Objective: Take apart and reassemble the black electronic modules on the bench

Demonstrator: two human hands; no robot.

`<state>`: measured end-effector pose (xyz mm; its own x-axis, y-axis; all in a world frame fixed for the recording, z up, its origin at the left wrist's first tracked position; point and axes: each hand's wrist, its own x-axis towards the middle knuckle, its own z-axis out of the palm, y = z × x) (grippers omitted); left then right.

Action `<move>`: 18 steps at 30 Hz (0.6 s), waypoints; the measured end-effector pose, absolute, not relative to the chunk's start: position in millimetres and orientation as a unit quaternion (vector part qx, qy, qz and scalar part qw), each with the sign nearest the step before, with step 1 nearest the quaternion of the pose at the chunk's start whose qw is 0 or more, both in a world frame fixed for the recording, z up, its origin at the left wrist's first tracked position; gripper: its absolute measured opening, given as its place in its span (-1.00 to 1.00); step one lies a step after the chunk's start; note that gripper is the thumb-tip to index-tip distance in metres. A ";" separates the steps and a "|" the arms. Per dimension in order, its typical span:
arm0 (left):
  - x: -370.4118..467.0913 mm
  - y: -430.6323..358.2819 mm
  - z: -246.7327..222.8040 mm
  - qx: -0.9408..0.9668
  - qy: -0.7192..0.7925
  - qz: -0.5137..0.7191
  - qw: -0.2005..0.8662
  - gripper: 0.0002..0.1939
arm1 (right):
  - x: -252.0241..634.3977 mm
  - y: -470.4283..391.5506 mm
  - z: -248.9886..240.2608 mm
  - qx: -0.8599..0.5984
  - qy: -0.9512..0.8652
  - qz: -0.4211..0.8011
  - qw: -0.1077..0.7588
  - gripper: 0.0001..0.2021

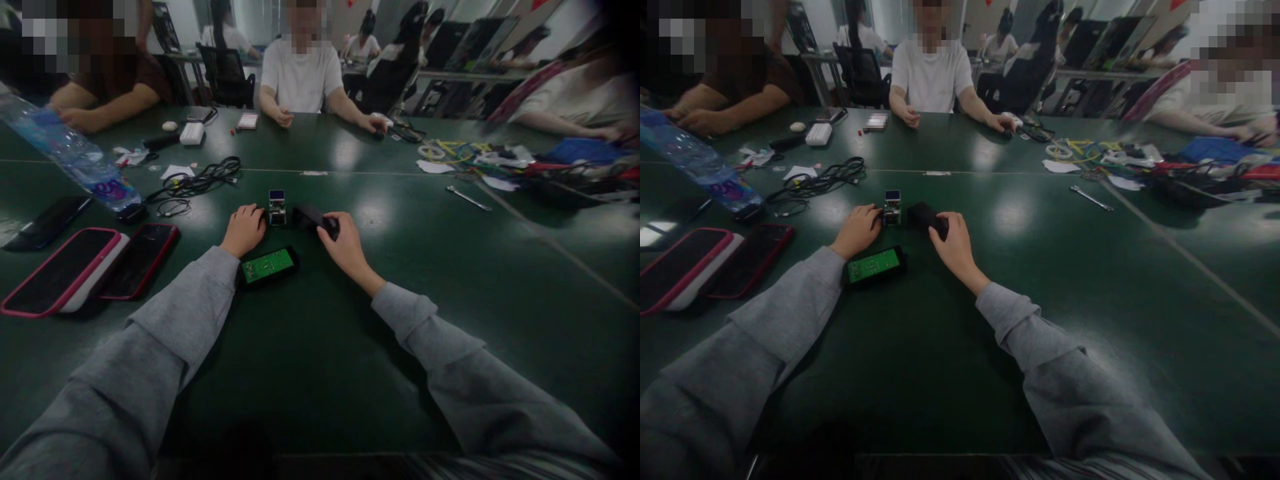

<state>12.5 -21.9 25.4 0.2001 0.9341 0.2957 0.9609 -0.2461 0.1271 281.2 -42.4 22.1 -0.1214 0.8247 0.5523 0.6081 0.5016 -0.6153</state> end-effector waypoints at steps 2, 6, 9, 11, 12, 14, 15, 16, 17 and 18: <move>12.6 -22.1 25.4 -0.773 -0.613 -0.159 0.041 -0.57 | 283.0 -38.9 19.4 -0.507 -0.715 0.147 0.459 -0.73; 12.5 -22.2 24.1 -0.774 -0.610 -0.165 0.046 -0.57 | 287.0 -32.9 13.0 -0.545 -0.684 0.145 0.463 -0.61; 12.1 -21.2 22.5 -0.774 -0.608 -0.169 0.055 -0.58 | 287.2 -35.5 14.3 -0.528 -0.693 0.129 0.474 -0.56; 11.7 -20.5 21.6 -0.775 -0.605 -0.171 0.059 -0.58 | 285.4 -40.5 18.5 -0.501 -0.727 0.116 0.456 -0.55; 11.5 -20.2 21.3 -0.776 -0.604 -0.171 0.060 -0.58 | 283.9 -43.6 21.2 -0.486 -0.749 0.108 0.436 -0.54; 11.3 -20.2 21.1 -0.778 -0.602 -0.170 0.061 -0.58 | 281.1 -51.4 26.6 -0.463 -0.790 0.097 0.390 -0.54; 11.3 -20.4 21.1 -0.778 -0.602 -0.170 0.060 -0.58 | 280.4 -56.9 29.2 -0.458 -0.803 0.095 0.369 -0.54; 11.4 -20.6 21.3 -0.778 -0.602 -0.171 0.060 -0.59 | 280.9 -64.2 31.6 -0.457 -0.811 0.094 0.353 -0.52; 11.5 -20.9 21.4 -0.777 -0.602 -0.173 0.059 -0.59 | 283.5 -73.8 33.6 -0.460 -0.815 0.092 0.341 -0.49; 11.7 -21.2 21.6 -0.776 -0.603 -0.173 0.058 -0.59 | 289.0 -86.2 35.0 -0.463 -0.817 0.093 0.330 -0.45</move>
<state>11.7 -21.2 21.6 0.2122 0.9165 0.3390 0.9566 -0.2657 0.1194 289.0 -86.2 35.0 -0.3527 0.8185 0.4535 0.6959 0.5534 -0.4576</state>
